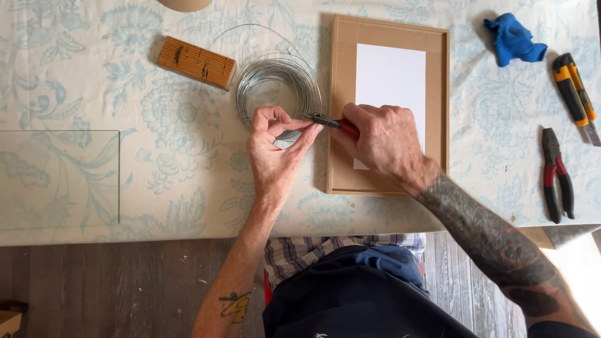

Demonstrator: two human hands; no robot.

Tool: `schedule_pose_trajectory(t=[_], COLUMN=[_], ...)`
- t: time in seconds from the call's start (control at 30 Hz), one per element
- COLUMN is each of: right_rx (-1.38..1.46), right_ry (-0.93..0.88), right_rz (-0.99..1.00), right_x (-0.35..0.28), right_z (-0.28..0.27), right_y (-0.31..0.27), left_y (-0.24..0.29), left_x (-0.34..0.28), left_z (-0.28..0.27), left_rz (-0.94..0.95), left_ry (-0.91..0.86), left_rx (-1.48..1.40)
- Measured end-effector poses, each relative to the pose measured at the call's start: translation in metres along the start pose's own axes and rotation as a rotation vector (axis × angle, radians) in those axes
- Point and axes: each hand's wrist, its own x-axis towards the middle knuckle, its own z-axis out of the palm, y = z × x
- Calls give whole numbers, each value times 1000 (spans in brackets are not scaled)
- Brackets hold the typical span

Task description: Applying backing tape and preparing hanging wire for a picture frame.

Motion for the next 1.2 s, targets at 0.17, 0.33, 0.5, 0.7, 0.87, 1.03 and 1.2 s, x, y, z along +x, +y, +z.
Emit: schedule_pose_trajectory(t=[0.17, 0.33, 0.5, 0.7, 0.87, 1.03, 1.2], right_rx=[-51, 51, 1091, 891, 547, 888, 1551], right_ry=[-47, -64, 112, 141, 192, 208, 154], right_rz=[-13, 67, 295, -108, -445, -165, 596], right_x=[-3, -12, 16, -13, -15, 0, 7], right_z=[-28, -53, -20, 5, 16, 9, 3], right_y=[-12, -8, -6, -35, -23, -19, -16], left_y=[0, 2, 7, 13, -10, -11, 1], left_x=[-3, -4, -10, -11, -14, -16, -21], left_z=[1, -2, 1, 2, 3, -4, -16], left_rz=[31, 58, 39, 24, -8, 14, 90], left_ry=[5, 14, -15, 26, 70, 26, -27], left_rx=[16, 9, 65, -15, -72, 25, 73])
